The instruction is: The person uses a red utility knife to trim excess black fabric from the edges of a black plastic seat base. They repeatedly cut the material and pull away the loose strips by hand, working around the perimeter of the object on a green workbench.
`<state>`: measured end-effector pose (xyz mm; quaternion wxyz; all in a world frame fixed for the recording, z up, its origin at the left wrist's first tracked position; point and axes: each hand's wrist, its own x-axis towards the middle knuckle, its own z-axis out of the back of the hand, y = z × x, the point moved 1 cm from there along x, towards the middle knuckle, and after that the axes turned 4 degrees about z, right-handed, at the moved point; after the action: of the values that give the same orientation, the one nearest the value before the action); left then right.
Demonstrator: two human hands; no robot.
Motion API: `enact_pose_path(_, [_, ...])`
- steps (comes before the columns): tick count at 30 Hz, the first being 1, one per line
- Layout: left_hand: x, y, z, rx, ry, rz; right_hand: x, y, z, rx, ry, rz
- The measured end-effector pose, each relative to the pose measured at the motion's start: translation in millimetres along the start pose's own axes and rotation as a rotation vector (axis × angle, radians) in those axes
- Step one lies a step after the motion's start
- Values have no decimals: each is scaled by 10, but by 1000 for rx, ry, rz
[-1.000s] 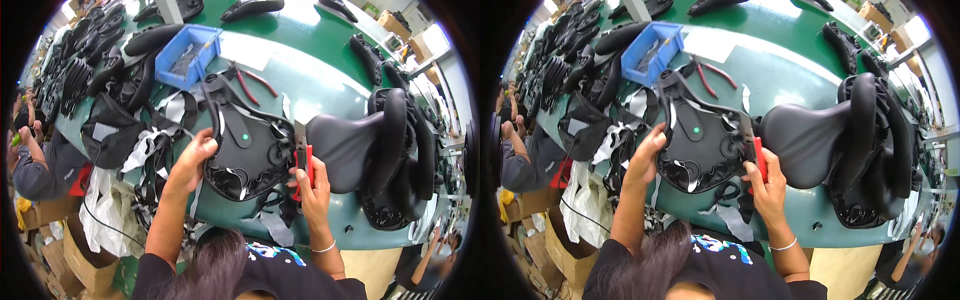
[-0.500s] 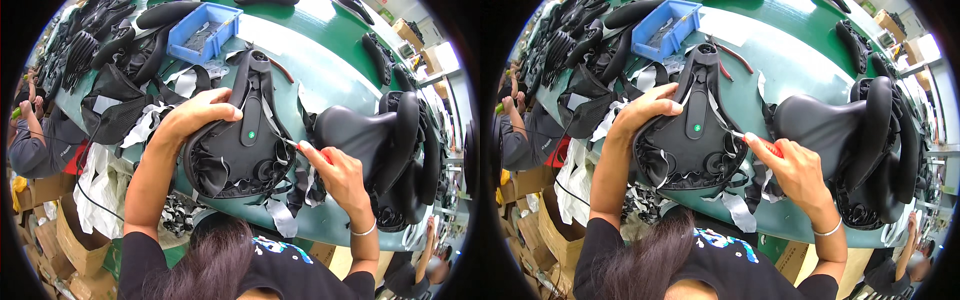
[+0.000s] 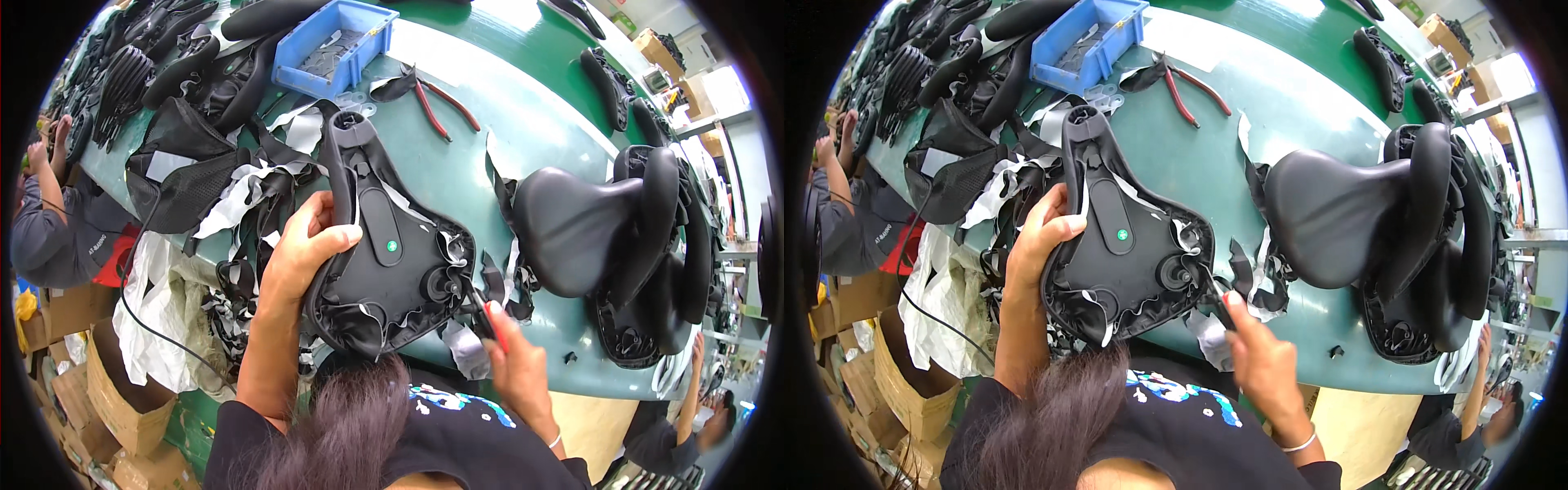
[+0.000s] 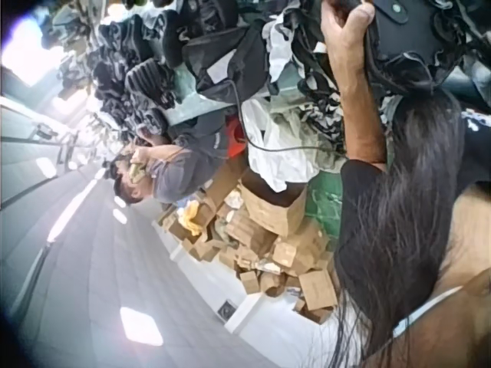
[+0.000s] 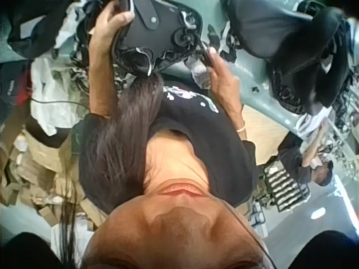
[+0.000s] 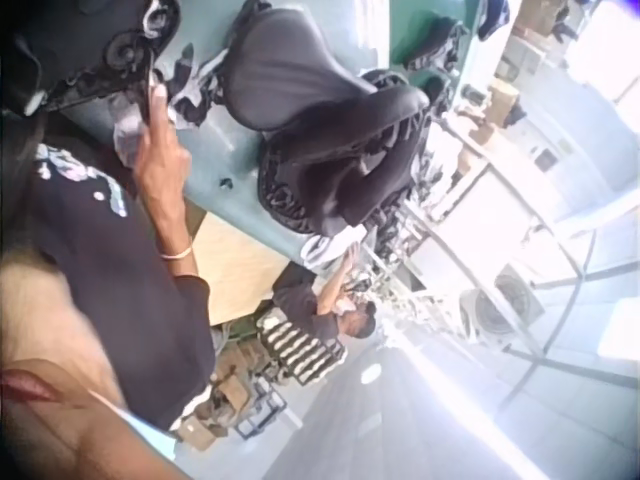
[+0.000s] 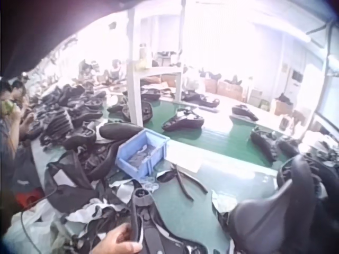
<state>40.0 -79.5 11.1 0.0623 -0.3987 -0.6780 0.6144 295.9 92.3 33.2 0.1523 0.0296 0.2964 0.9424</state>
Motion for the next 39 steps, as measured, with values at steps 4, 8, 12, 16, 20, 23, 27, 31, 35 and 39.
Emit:
enact_pose_path(4, [-174, 9, -57, 10, -49, -58, 530, 22, -56, 263, -476, 130])
enact_pose_path(8, [-259, -14, -147, 53, -102, -91, 1211, 41, -118, 123, -375, 373])
enact_pose_path(12, [-344, 300, 83, 798, -500, -317, 1188, -173, -1, 1030, -307, -182])
enact_pose_path(16, [-170, -51, -478, 1223, -248, -780, 1150, -65, 54, 847, -333, -172])
enact_pose_path(20, [246, 170, -948, 1240, 70, -995, 1071, 60, 95, 343, -236, 239])
enact_pose_path(23, [263, 44, -858, 1143, 341, -757, 750, -208, 304, 232, -269, 168])
enact_pose_path(27, [293, -2, -858, 1079, 383, -719, 577, -258, 473, -177, -49, 324])
enact_pose_path(31, [250, 0, -839, 918, 259, -579, 469, -78, 326, -358, -24, 213])
enact_pose_path(35, [336, -150, -745, -27, 258, -74, -96, 102, 73, -353, -21, -38])
enact_pose_path(39, [161, -64, -854, -396, 443, -81, 19, 134, 29, -264, -126, -54])
